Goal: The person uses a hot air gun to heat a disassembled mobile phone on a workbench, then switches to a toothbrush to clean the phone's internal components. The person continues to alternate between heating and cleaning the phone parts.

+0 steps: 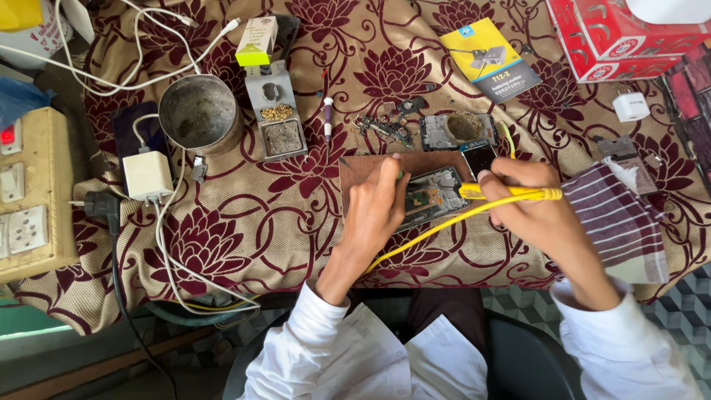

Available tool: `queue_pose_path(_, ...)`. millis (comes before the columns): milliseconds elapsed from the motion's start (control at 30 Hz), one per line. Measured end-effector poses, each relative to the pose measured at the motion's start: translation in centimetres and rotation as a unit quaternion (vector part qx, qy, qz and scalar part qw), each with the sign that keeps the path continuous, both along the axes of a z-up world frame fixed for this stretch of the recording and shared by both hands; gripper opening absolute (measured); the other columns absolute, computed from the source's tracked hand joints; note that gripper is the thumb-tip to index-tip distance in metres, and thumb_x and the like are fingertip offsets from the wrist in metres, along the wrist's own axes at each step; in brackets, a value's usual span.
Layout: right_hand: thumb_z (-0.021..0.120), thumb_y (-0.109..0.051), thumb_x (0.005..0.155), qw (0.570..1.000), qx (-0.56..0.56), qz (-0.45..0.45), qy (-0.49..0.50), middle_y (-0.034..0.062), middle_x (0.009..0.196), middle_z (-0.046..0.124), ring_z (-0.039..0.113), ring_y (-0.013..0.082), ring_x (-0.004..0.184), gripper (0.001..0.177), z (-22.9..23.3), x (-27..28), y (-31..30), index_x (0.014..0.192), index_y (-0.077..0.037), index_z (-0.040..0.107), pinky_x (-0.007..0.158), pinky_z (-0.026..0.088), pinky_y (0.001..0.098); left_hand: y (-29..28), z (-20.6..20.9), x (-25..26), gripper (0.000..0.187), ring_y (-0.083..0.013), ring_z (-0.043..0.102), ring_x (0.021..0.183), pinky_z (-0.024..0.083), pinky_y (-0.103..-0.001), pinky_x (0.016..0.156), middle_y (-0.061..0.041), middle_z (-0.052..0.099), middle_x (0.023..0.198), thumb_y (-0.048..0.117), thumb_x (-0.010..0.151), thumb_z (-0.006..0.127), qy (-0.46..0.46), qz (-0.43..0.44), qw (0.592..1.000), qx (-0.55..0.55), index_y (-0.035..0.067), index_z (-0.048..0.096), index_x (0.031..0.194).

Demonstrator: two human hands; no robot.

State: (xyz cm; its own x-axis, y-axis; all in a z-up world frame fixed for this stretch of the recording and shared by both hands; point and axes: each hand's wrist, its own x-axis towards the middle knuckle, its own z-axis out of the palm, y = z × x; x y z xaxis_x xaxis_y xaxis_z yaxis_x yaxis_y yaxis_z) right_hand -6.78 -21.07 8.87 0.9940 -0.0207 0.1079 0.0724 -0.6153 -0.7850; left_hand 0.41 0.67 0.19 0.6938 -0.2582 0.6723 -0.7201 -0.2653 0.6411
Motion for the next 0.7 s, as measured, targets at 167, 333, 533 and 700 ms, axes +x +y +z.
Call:
queue_pose_path(167, 0.063, -0.011, 0.094, 0.998, -0.040, -0.010, -0.036, 0.0049, 0.053, 0.056, 0.053, 0.0066, 0.045, 0.024, -0.6, -0.9, 0.7, 0.074, 0.001, 0.056, 0.041, 0.038, 0.0287, 0.3, -0.2, 0.2, 0.024, -0.0462, 0.067, 0.074, 0.052, -0.047, 0.054, -0.026, 0.068, 0.095, -0.004, 0.097, 0.067, 0.022, 0.006, 1.000, 0.013, 0.000, 0.048, 0.110)
queue_pose_path(333, 0.065, -0.010, 0.095, 0.998, 0.008, -0.062, -0.025, 0.0032, 0.058, 0.065, 0.052, 0.0050, 0.047, 0.020, -1.5, -2.9, 0.1, 0.077, -0.001, 0.063, 0.043, 0.038, 0.0253, 0.2, -0.4, 0.2, 0.024, -0.0461, 0.067, 0.074, 0.052, -0.047, 0.053, -0.027, 0.068, 0.095, -0.003, 0.096, 0.068, 0.009, 0.009, 1.000, -0.001, 0.000, 0.048, 0.110)
queue_pose_path(533, 0.066, -0.004, 0.097, 0.985, 0.067, -0.129, -0.093, 0.0061, 0.069, 0.068, 0.056, 0.0062, 0.056, 0.010, -4.3, -5.4, -1.6, 0.090, 0.002, 0.066, 0.052, 0.044, 0.0225, 0.4, -1.0, -0.1, 0.024, -0.0430, 0.068, 0.070, 0.052, -0.044, 0.051, -0.025, 0.068, 0.094, -0.002, 0.096, 0.067, 0.020, 0.011, 1.000, -0.021, -0.001, 0.048, 0.110)
queue_pose_path(700, 0.063, -0.001, 0.097, 0.979, 0.085, -0.122, -0.138, 0.0081, 0.076, 0.069, 0.059, 0.0074, 0.063, 0.008, -5.2, -5.6, -3.7, 0.099, 0.006, 0.067, 0.058, 0.047, 0.0226, 0.7, -1.6, 0.0, 0.023, -0.0385, 0.070, 0.066, 0.052, -0.042, 0.049, -0.020, 0.068, 0.088, -0.001, 0.097, 0.068, 0.052, 0.015, 0.998, -0.040, -0.001, 0.049, 0.110)
